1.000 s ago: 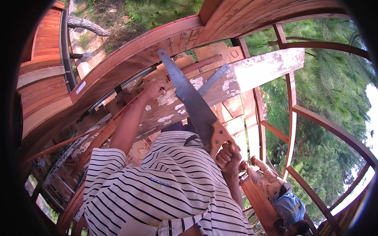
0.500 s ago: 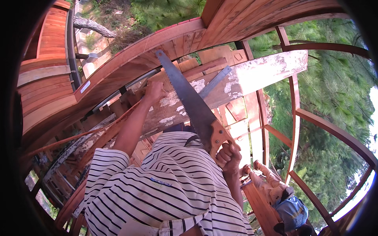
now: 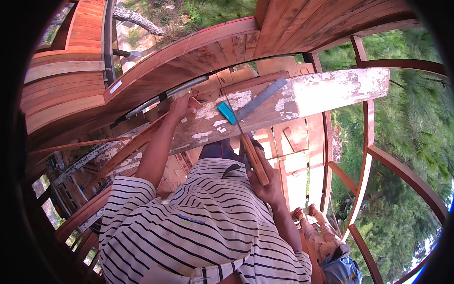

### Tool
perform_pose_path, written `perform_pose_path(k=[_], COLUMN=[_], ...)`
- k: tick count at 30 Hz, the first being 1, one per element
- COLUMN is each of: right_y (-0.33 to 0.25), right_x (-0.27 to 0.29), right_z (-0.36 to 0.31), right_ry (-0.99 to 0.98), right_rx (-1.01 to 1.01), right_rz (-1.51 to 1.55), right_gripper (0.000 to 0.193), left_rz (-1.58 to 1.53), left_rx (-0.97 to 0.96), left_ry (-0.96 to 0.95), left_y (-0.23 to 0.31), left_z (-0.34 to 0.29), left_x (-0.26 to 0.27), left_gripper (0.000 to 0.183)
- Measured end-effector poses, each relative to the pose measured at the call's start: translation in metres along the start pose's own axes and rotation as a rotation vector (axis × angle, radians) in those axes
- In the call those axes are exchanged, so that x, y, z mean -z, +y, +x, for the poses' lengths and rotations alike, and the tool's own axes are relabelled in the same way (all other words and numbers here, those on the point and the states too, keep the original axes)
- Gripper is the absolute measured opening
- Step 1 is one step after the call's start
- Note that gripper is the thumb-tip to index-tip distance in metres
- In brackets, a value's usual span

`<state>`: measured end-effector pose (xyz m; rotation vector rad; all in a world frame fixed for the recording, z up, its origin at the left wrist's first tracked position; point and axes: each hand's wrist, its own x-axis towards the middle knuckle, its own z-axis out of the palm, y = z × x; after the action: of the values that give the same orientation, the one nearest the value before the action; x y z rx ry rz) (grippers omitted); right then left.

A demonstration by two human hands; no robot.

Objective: The person uses a hand saw to cut a wooden plank on a construction site. They position the plank, saw through it, and then place the cut piece aside.

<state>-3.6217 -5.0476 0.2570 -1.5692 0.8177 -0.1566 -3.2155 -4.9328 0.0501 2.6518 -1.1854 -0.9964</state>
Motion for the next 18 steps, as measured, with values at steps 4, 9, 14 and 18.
perform_pose_path(k=[4,9,14,18], right_y=[0.001,0.013,0.030,0.029], right_x=[-0.005,-0.018,-0.026,-0.033], right_z=[0.016,0.027,0.030,0.029], right_ry=[-0.089,-0.257,-0.284,-0.315], right_rx=[0.090,0.127,0.154,0.120], right_rz=[-0.197,-0.193,-0.206,-0.192], right_gripper=[0.073,0.076,0.077,0.079], left_rz=[-0.018,-0.094,-0.041,-0.029], left_rx=[-0.022,0.017,-0.028,-0.030], left_ry=[-0.037,-0.007,0.006,0.093], left_y=[0.009,-0.008,0.010,0.002], left_z=[0.005,0.007,0.009,0.011], left_x=[0.003,-0.009,0.002,-0.009], left_gripper=[0.048,0.043,0.042,0.044])
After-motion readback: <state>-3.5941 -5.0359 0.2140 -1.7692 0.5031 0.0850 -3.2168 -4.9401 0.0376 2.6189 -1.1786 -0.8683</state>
